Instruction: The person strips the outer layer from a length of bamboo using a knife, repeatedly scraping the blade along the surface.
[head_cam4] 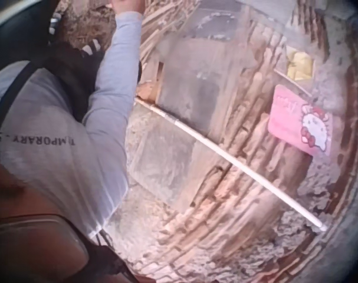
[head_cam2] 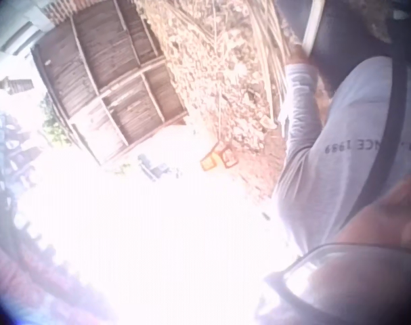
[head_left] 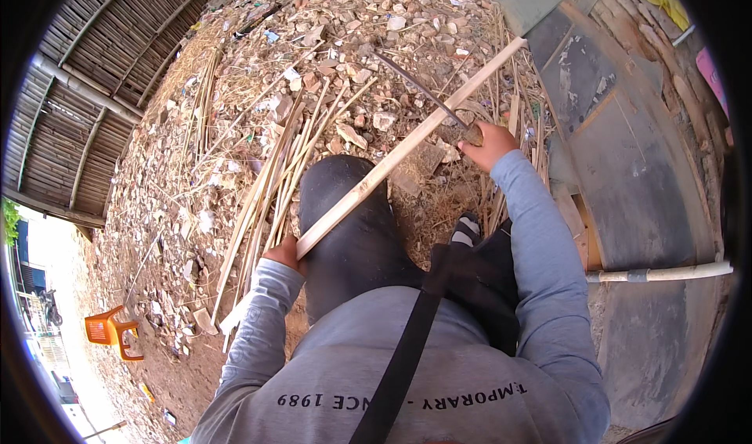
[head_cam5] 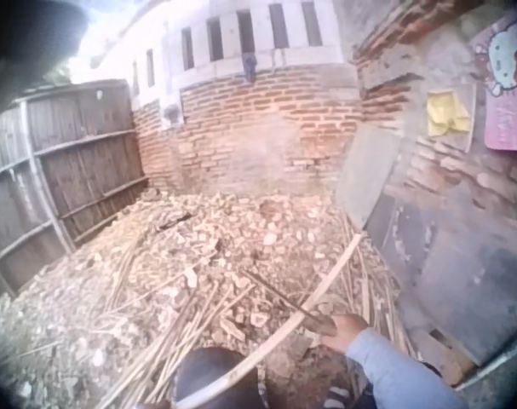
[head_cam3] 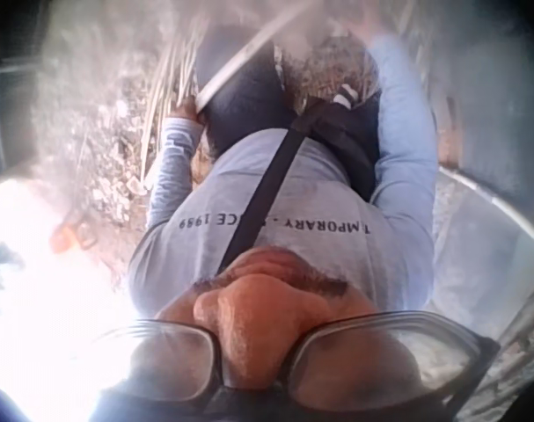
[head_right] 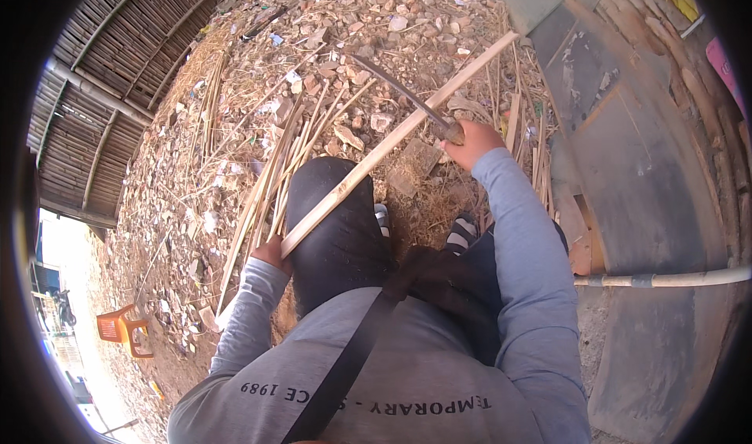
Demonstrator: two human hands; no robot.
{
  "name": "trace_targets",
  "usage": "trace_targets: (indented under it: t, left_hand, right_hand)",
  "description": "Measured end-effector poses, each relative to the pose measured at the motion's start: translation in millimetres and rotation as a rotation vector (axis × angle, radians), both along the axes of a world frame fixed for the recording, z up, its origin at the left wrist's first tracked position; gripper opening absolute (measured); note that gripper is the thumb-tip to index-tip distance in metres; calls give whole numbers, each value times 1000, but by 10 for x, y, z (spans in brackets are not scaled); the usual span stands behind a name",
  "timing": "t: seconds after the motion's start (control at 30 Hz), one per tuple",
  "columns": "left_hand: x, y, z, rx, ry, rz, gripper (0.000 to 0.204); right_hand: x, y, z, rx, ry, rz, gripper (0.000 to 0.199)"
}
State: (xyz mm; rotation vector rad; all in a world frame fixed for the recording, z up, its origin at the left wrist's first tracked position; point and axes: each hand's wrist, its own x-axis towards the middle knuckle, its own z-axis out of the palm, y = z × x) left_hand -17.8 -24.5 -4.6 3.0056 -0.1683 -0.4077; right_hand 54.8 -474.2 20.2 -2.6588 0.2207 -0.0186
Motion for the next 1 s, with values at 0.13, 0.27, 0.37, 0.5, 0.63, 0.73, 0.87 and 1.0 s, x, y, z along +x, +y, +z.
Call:
trace_targets:
  t: [0.13, 0.27, 0.37, 0.5, 0.63, 0.73, 0.87, 1.0]
  left_hand:
    - [-19, -16, 69, -19, 36, 19, 30]
    - [-65, 15, 143, -22, 42, 2, 31]
    - [-42, -19, 148, -19, 70, 6, 30]
    - [-36, -26, 169, 11, 101, 37, 29]
    - [-44, -61, 255, 25, 75, 47, 32]
    - [-75, -106, 351, 10, 51, 32, 34]
    - [-121, -55, 319, 1, 10, 32, 34]
    - [-86, -60, 189, -37, -55, -7, 33]
  right_hand:
    - [-79, 60, 218, -15, -5, 67, 50]
    - [-15, 98, 161, -64, 56, 125, 50]
    - [29, -25, 38, 40, -13, 145, 57]
    - [4, 33, 171, 64, 24, 127, 57]
    - [-53, 82, 240, -101, -15, 112, 51]
    - [-74, 221, 216, -185, 63, 99, 43]
    - [-61, 462, 248, -219, 155, 198, 35]
    - [152, 113, -203, -15, -60, -99, 30]
